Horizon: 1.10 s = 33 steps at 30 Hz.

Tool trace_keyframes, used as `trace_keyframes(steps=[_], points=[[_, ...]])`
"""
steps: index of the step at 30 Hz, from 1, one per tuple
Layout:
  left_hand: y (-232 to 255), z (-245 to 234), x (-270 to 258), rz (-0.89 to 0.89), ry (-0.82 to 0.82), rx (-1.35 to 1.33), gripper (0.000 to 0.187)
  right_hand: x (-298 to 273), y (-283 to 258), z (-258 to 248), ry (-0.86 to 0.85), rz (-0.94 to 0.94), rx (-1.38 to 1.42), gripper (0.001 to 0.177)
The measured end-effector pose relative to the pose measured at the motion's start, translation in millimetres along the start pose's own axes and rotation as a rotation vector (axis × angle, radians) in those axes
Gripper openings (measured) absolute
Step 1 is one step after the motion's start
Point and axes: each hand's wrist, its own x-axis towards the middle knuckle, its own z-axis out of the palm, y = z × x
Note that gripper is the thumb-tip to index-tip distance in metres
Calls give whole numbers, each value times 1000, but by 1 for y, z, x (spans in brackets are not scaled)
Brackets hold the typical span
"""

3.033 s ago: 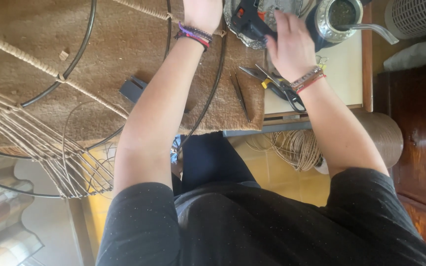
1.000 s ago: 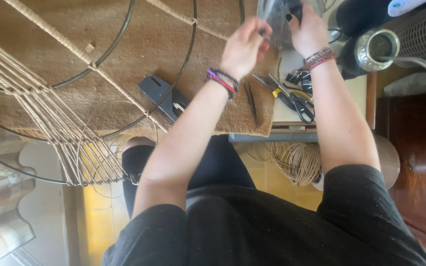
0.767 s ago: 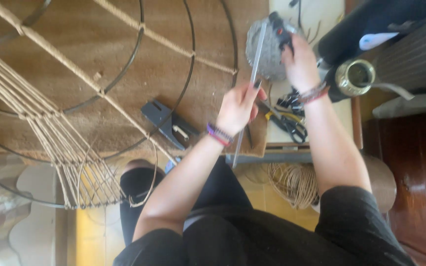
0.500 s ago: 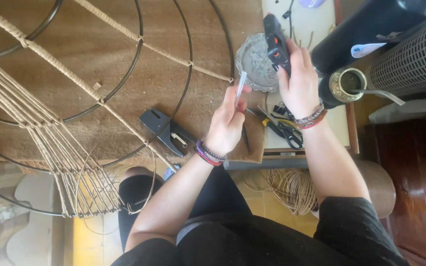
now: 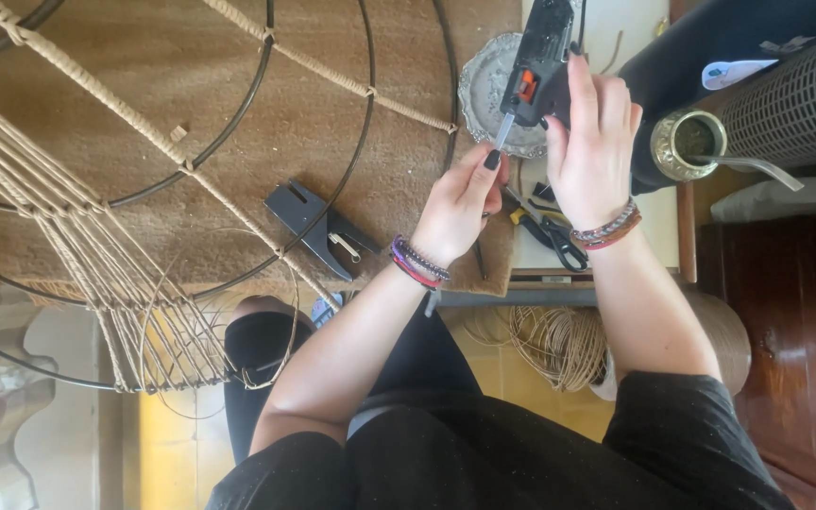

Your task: Weaving and securing twine onto a circular metal frame using a hot glue gun, staple gun, and scissors to create a decorative item.

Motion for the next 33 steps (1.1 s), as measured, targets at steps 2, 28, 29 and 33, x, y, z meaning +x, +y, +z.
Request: trace_keyframes(steps=[2,28,29,33], points=[[0,0,0,31,-10,9,35,0,0,-1,-4,-10,-31,56],[-12,5,3,-162,91,-466,28,-9,-5,6,154,-111,-57,45],[-14,5,3,-143,71,-482,27,-10,-5,7,159,-122,-43,46],[-11,4,2,-74,20,-482,28,-10,-7,4,164,-127,-32,47]])
